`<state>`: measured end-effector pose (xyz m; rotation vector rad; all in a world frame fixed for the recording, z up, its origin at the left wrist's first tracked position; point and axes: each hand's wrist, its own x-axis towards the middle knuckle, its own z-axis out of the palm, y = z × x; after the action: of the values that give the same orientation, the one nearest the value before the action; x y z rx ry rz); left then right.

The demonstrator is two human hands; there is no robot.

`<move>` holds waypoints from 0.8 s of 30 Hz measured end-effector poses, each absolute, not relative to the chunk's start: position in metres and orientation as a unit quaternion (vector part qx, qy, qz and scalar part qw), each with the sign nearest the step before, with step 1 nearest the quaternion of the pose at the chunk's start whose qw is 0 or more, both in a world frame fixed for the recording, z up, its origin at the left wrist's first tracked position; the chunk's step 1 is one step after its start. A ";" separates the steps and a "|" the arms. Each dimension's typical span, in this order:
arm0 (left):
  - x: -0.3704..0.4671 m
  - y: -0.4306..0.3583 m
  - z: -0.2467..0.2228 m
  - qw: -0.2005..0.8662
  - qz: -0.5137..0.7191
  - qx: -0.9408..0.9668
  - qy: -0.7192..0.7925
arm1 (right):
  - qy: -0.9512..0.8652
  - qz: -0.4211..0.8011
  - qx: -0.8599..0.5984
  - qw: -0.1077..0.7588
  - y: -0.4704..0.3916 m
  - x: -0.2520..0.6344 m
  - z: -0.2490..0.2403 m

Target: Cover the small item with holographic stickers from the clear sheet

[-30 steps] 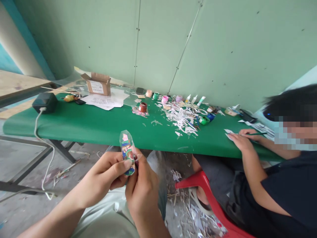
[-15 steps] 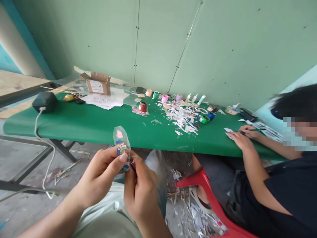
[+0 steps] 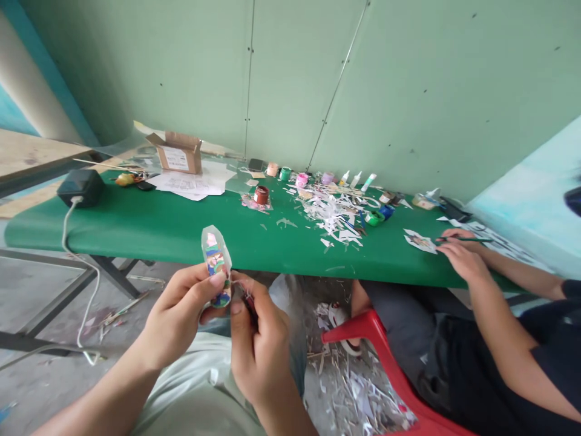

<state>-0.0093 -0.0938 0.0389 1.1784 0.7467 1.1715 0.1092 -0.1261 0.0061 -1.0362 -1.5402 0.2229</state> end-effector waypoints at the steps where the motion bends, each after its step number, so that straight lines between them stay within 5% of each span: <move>1: -0.009 -0.092 0.039 0.602 0.511 0.521 0.323 | -0.660 0.090 -0.448 0.596 -0.125 0.110 0.005; 14: -0.007 -0.080 0.038 0.533 0.572 0.524 0.338 | -0.655 0.147 -0.453 0.586 -0.121 0.114 -0.001; 24: -0.009 -0.065 0.037 0.513 0.624 0.497 0.317 | -0.609 0.435 -0.404 0.526 -0.119 0.117 -0.006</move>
<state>-0.0087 -0.0650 0.0366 1.1962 0.7621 1.4998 0.1169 -0.1186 -0.0056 -0.9664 -1.4553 1.0393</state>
